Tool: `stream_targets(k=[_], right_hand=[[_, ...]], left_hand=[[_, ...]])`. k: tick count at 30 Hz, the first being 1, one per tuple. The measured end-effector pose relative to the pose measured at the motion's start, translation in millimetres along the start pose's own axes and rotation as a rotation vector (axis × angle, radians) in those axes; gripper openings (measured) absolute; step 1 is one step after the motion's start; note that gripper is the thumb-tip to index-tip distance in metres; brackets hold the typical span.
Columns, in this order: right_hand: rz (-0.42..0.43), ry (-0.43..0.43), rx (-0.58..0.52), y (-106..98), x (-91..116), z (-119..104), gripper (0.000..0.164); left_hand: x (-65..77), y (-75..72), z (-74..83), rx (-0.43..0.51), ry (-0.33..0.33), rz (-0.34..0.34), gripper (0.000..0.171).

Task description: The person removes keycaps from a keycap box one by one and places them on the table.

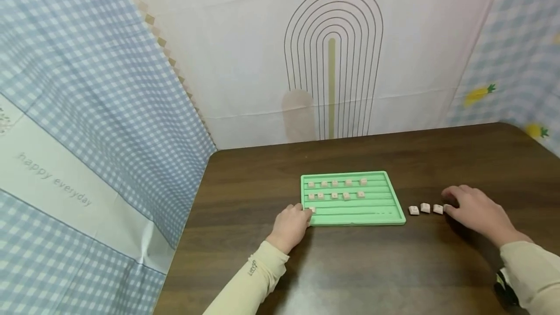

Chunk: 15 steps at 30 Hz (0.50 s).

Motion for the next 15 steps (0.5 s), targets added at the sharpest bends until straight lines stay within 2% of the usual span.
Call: stream_targets(k=[4, 8, 12, 15], right_hand=[[0.053, -0.103, 0.001, 4, -16, -36, 0.038], [0.075, -0.235, -0.020, 24, -37, -89, 0.029], [0.037, -0.368, -0.039, 56, -56, -141, 0.020], [-0.021, -0.429, -0.046, 77, -67, -174, 0.016]], left_hand=[[-0.7, -1.1, -2.0, -0.009, -0.016, -0.029, 0.006], [-1.3, -2.0, -2.5, -0.013, -0.025, -0.032, 0.007], [-0.8, -1.6, -0.1, -0.021, -0.016, -0.024, 0.011], [-0.6, -0.8, 2.4, -0.032, -0.009, -0.014, 0.013]])
Point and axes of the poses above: each hand's wrist, its own x-axis away from the middle knuckle, its own y-axis out of the palm, z = x × y, the point moved 1 cm from there along -x, towards the middle knuckle, and after that the axes turned 14 degrees about -x, right-handed, at the moved point
